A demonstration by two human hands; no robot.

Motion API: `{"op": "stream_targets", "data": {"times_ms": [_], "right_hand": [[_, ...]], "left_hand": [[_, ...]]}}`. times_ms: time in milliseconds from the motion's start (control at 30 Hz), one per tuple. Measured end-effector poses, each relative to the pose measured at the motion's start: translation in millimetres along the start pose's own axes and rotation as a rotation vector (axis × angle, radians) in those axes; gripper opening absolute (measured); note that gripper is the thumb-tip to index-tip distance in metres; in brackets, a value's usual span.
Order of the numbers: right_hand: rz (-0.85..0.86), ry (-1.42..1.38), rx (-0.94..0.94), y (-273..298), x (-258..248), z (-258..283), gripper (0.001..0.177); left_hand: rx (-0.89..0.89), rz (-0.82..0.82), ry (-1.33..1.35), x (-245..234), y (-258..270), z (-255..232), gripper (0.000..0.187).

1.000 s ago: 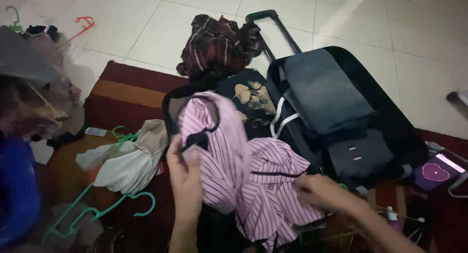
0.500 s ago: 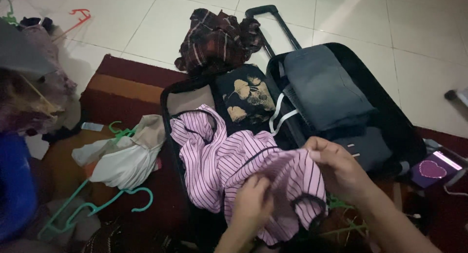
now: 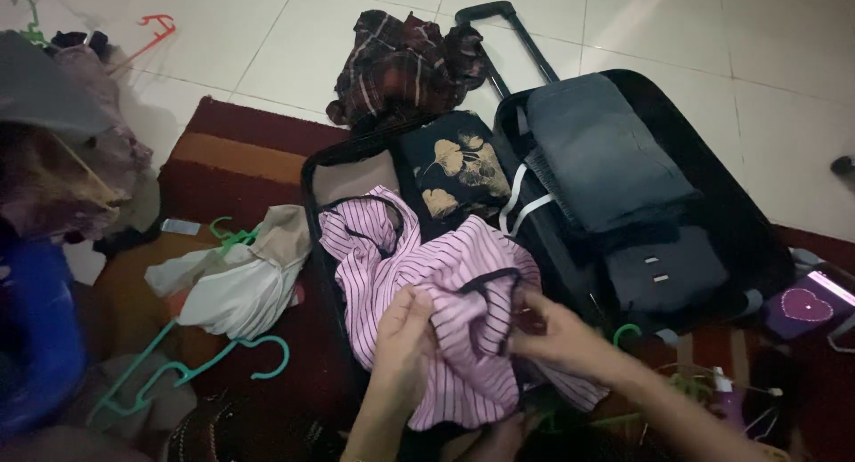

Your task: Folding clothes and packing them into a suitcase while sitting on the floor.

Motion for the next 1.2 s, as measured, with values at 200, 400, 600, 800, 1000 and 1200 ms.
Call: {"op": "stream_targets", "data": {"times_ms": [200,400,600,800,1000,1200], "right_hand": [[-0.2,-0.061,-0.418,2,38,54,0.095],[-0.284,0.393,-0.473,-32,11,32,0.049],[-0.589,0.213,-0.566,9,-10,141,0.009],[-0.804,0.29,-0.707,53,-11,189,0.007],[-0.929,0.52,-1.029,63,4,220,0.007],[-0.73,0.648,-0.811,5,-10,199,0.014]], "left_hand": [[-0.142,0.024,0.009,9,14,-3,0.029],[-0.078,-0.334,-0.385,-68,7,-7,0.042],[0.222,-0.1,0.035,-30,32,-107,0.03],[0.3,0.152,0.001,-52,40,-119,0.024],[0.445,0.043,-0.288,-25,33,-168,0.017],[0.62,-0.126,-0.405,-57,-39,-182,0.017]]}}
Point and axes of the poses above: each hand's wrist, its own y-axis away from the middle knuckle, its own x-axis out of the palm, z = x × y, the point moved 1 cm from there along -y, towards the middle knuckle, and after that the axes turned 1 degree about -y, right-handed, at the moved point
